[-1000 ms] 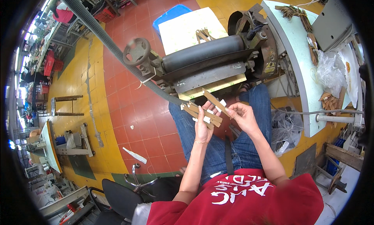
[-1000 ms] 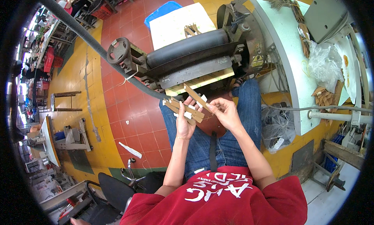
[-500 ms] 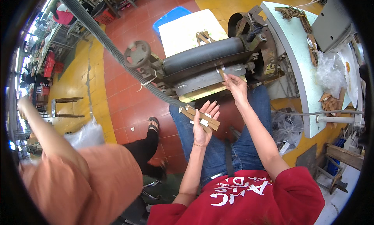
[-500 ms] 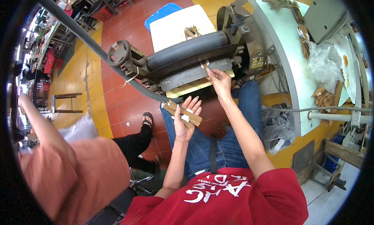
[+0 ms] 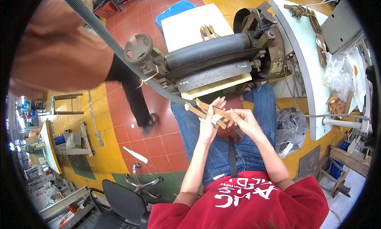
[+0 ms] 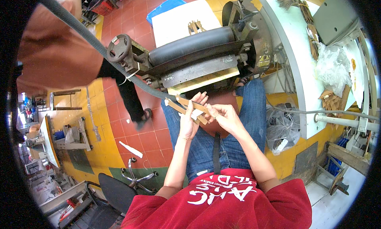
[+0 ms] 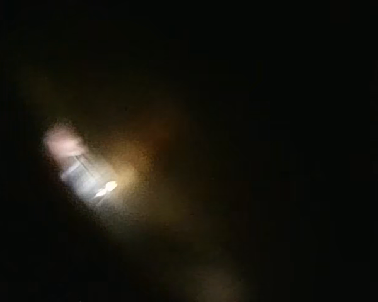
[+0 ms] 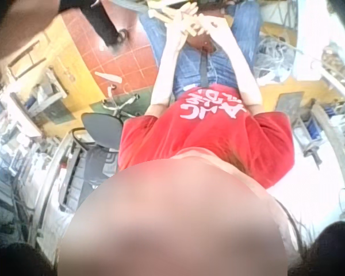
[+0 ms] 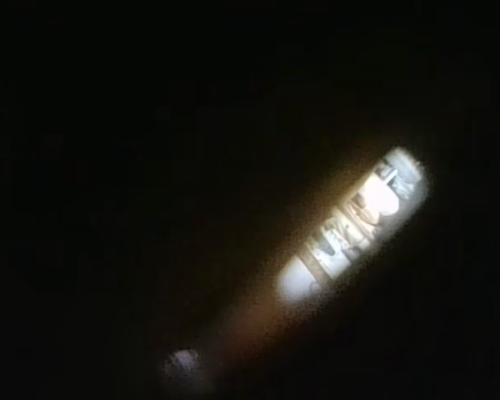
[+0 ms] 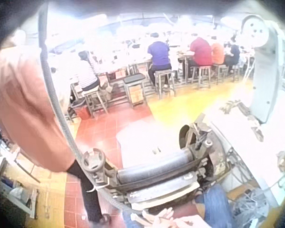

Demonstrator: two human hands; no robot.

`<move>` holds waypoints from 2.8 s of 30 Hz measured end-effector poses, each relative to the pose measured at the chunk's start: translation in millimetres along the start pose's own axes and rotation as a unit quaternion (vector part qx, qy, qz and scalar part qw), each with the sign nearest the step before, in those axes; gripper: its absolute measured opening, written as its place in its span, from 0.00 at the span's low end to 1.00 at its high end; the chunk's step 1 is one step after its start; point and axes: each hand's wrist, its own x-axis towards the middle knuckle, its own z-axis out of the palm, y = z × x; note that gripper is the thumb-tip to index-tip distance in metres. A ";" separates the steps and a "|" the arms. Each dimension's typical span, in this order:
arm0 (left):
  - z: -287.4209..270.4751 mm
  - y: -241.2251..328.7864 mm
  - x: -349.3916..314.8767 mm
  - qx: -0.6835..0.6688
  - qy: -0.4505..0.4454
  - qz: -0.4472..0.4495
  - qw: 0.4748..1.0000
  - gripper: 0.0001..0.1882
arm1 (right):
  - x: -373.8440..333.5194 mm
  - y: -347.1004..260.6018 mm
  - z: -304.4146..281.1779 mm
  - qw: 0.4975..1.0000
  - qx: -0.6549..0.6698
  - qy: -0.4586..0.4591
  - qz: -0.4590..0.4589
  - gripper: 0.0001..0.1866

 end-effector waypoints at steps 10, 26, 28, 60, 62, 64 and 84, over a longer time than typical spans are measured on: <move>2.5 0.3 -7.0 0.011 0.010 -0.024 1.000 0.24 | 4.6 15.7 -6.6 0.997 0.039 0.024 -0.064 0.10; 7.1 -13.2 -4.5 0.072 0.122 0.063 0.988 0.12 | 7.9 28.1 15.1 0.994 0.003 0.083 -0.072 0.11; 9.8 -12.6 -5.2 0.077 0.142 0.047 0.986 0.08 | 8.2 28.1 14.8 0.992 -0.012 0.092 -0.080 0.10; 4.9 22.0 -14.8 0.146 -0.016 -0.073 0.986 0.10 | -12.3 -30.2 -23.4 0.948 -0.254 0.011 -0.190 0.05; 6.8 24.3 -14.6 0.154 -0.020 -0.078 0.985 0.11 | -12.1 -30.5 -23.2 0.947 -0.260 0.014 -0.189 0.05; 7.6 26.6 -13.6 0.163 -0.024 -0.082 0.983 0.10 | -11.7 -30.6 -23.0 0.945 -0.267 0.020 -0.190 0.05; 11.8 25.1 -12.7 0.250 -0.035 -0.033 0.967 0.10 | -7.3 4.1 -21.5 0.994 -0.028 0.007 -0.109 0.09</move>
